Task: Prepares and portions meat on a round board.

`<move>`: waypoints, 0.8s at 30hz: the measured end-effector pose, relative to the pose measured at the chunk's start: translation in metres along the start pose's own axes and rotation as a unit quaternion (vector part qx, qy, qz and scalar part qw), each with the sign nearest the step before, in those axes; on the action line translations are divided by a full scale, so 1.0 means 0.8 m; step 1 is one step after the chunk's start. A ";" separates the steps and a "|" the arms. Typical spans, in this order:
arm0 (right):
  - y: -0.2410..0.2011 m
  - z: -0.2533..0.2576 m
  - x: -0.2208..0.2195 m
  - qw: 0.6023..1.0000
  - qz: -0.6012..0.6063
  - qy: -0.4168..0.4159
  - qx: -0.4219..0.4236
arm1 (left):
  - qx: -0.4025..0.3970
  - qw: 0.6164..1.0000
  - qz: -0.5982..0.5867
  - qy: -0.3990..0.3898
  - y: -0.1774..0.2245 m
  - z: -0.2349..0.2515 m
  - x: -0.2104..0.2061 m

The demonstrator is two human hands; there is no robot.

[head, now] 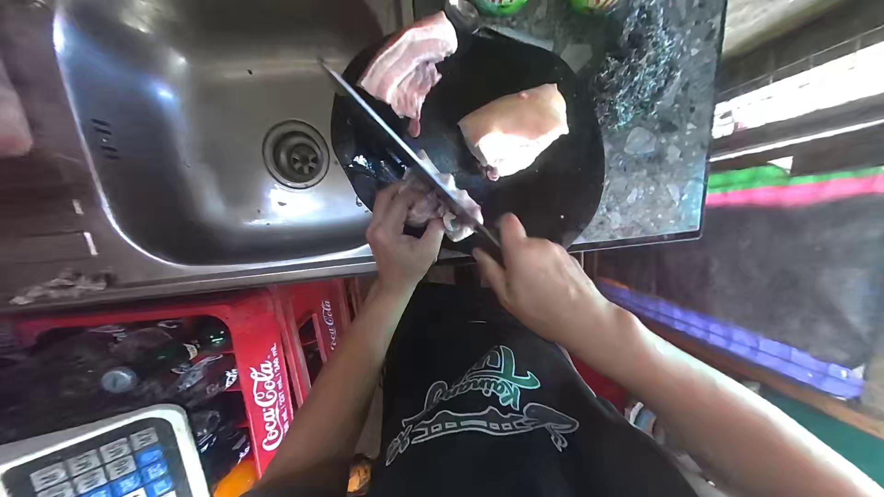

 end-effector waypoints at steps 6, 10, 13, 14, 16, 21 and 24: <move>0.042 -0.078 0.004 0.999 -0.013 0.034 -0.004 | -0.003 0.999 -0.026 -0.021 0.001 -0.003 -0.004; 0.011 0.003 -0.012 0.998 0.024 -0.039 -0.041 | -0.003 1.000 -0.014 -0.020 -0.001 -0.001 -0.001; 0.008 0.006 -0.007 0.998 0.039 -0.037 -0.023 | -0.001 1.000 -0.004 -0.012 0.000 -0.003 0.000; 0.017 -0.010 -0.003 0.999 0.046 -0.023 -0.019 | -0.003 1.000 -0.010 -0.010 0.000 -0.002 -0.003; 0.037 -0.054 0.001 0.999 0.047 0.005 -0.013 | -0.006 1.000 -0.027 -0.011 0.000 -0.003 -0.006; 0.046 -0.081 -0.001 1.000 0.012 0.014 -0.012 | -0.001 0.998 -0.028 -0.051 -0.004 0.003 -0.007; 0.035 -0.050 -0.006 0.999 0.022 -0.019 -0.023 | 0.005 0.998 -0.007 -0.067 -0.006 0.010 -0.006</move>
Point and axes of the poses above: each hand's wrist, its own z-axis towards the middle knuckle, its own x-axis out of the back of the hand, y = z × x, the point moved 10 cm from there along z, towards the middle knuckle, and after that the axes turned 10 degrees about y, right-handed, at the moved point
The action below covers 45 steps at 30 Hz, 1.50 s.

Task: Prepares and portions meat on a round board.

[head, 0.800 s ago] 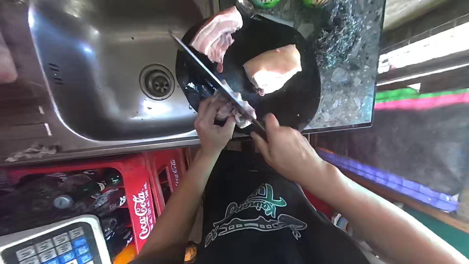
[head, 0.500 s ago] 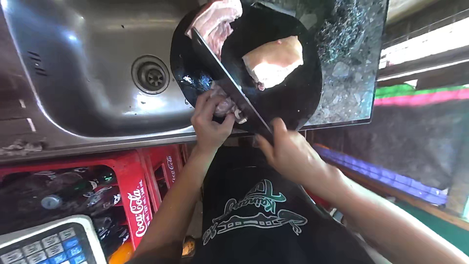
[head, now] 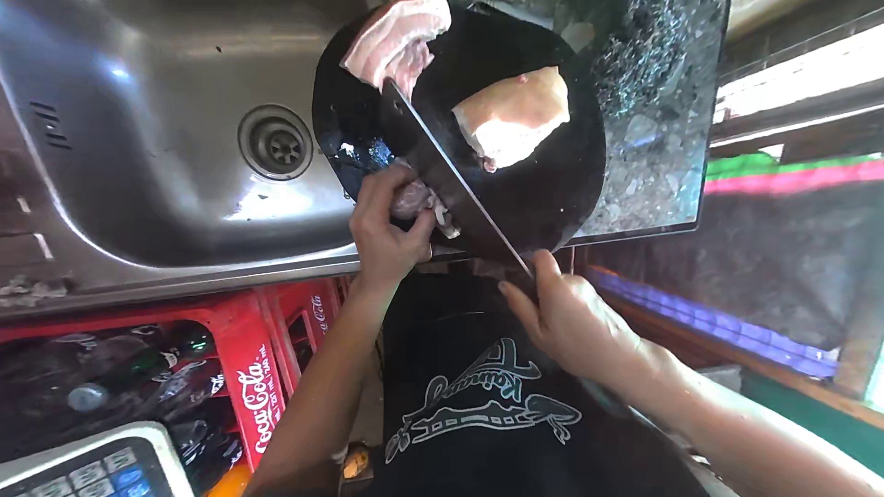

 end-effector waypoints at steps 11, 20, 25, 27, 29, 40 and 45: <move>-0.004 -0.002 -0.005 0.999 0.034 0.022 -0.005 | -0.009 0.999 0.031 -0.016 0.009 -0.001 -0.003; -0.033 0.059 -0.019 0.999 0.003 -0.020 -0.038 | -0.040 0.997 0.061 -0.023 0.015 -0.002 -0.004; -0.013 0.010 0.000 0.999 -0.019 0.031 0.002 | -0.014 0.998 0.058 -0.015 0.011 0.005 -0.004; 0.004 -0.023 0.001 0.998 -0.038 0.057 0.014 | -0.016 0.998 0.047 -0.023 0.011 0.005 -0.003; 0.010 -0.020 -0.007 0.998 -0.033 0.050 0.002 | -0.020 0.998 0.048 -0.027 0.011 0.005 -0.004; 0.006 -0.020 0.005 0.999 -0.015 0.046 0.005 | -0.001 0.998 0.057 -0.016 0.008 0.005 -0.004; 0.010 -0.004 -0.020 0.999 -0.011 0.032 -0.037 | -0.011 0.998 0.060 -0.028 0.010 0.005 -0.007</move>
Point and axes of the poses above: each hand's wrist, its own z-axis towards the middle knuckle, its own x-axis out of the back of the hand, y = z × x, the point moved 10 cm from there along z, towards the middle knuckle, and after that the axes turned 10 degrees about y, right-handed, at the moved point
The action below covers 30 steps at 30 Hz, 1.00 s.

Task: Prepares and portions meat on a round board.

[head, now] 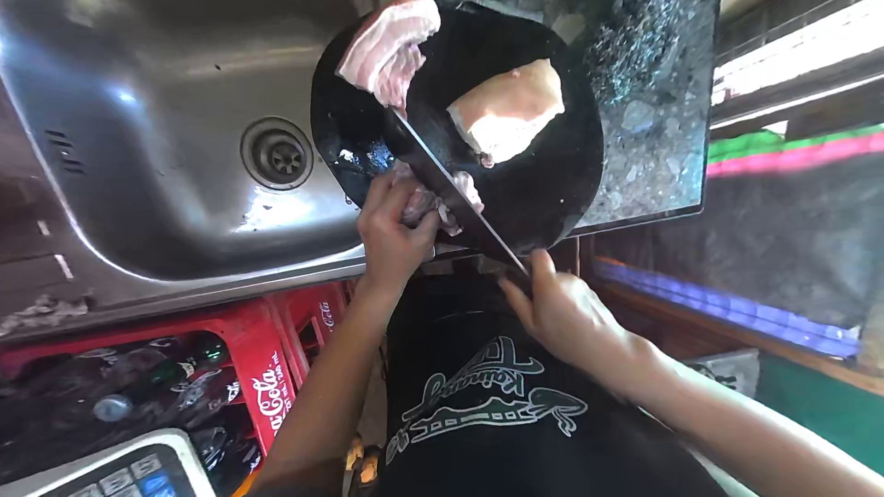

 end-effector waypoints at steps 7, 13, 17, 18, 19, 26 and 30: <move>-0.037 0.046 0.000 0.999 0.022 -0.047 -0.003 | 0.028 1.000 0.009 -0.004 -0.016 0.017 0.004; -0.012 0.027 -0.004 0.999 0.001 -0.032 -0.011 | 0.042 0.999 -0.011 0.006 -0.017 0.010 -0.001; -0.039 0.078 -0.010 0.996 0.031 -0.079 -0.029 | 0.051 0.999 -0.006 -0.008 -0.016 0.013 -0.002; -0.040 0.075 -0.009 0.996 0.029 -0.075 -0.025 | 0.058 0.998 -0.010 -0.015 -0.016 0.009 -0.002; -0.036 0.067 -0.008 0.997 0.028 -0.063 -0.017 | 0.065 0.998 -0.020 -0.018 -0.015 0.004 -0.003; 0.016 -0.023 0.006 0.999 -0.028 -0.005 0.021 | 0.054 0.996 -0.074 0.018 0.006 -0.037 -0.006; 0.018 -0.011 0.003 0.999 -0.034 -0.010 0.020 | 0.077 0.995 -0.065 -0.009 0.004 -0.033 -0.010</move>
Point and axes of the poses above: each hand's wrist, its own z-axis towards the middle knuckle, its own x-axis out of the back of the hand, y = z × x, the point moved 10 cm from there along z, towards the middle knuckle, and after that the axes turned 10 degrees about y, right-handed, at the moved point
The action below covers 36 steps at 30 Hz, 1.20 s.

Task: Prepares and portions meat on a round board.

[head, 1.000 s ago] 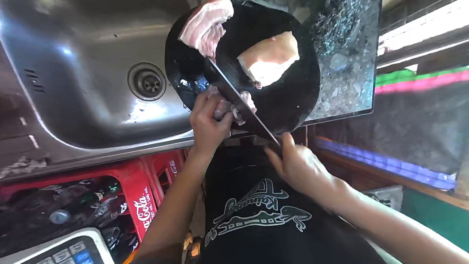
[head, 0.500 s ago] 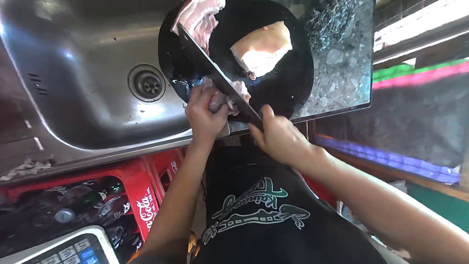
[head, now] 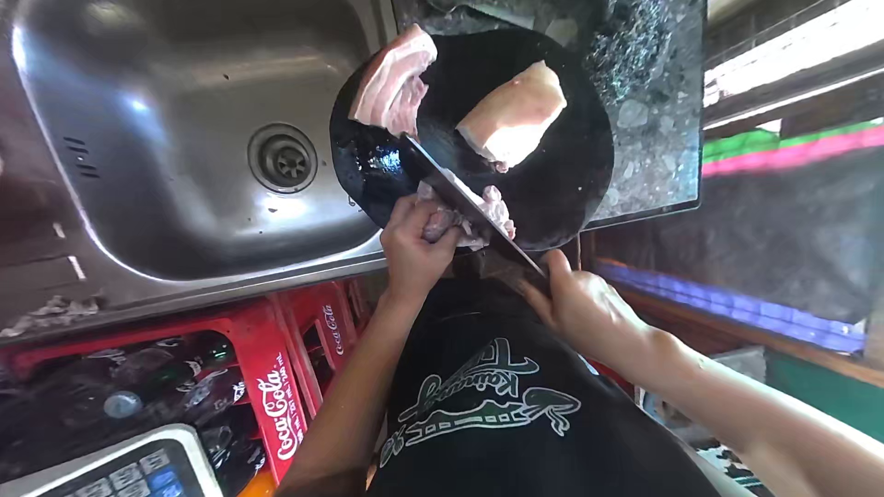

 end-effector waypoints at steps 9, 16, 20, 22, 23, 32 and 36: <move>-0.008 0.016 0.007 1.000 0.006 -0.007 0.010 | 0.000 0.998 0.059 0.019 -0.005 0.028 0.009; -0.027 0.052 -0.007 0.996 0.058 -0.055 -0.038 | 0.028 0.997 0.071 0.011 -0.011 0.031 0.007; -0.040 0.059 0.002 0.996 0.041 -0.073 -0.021 | 0.034 0.995 0.099 0.006 -0.015 0.047 0.014; -0.025 0.037 0.010 0.999 0.024 -0.043 0.001 | 0.035 0.993 0.113 0.014 -0.015 0.056 0.020; -0.016 0.026 0.012 0.999 0.013 -0.033 0.007 | 0.042 0.992 0.116 0.015 -0.016 0.057 0.022; -0.050 0.072 -0.002 0.998 0.024 -0.062 -0.003 | 0.044 0.993 0.107 0.023 -0.021 0.051 0.020; -0.012 0.033 0.007 0.999 -0.018 -0.036 0.004 | 0.048 0.994 0.096 0.014 -0.017 0.054 0.017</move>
Point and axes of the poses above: each hand's wrist, its own z-axis towards the middle knuckle, its own x-axis out of the back of the hand, y = z × x, the point moved 10 cm from there along z, towards the middle knuckle, and after that the axes turned 10 degrees about y, right-handed, at the moved point
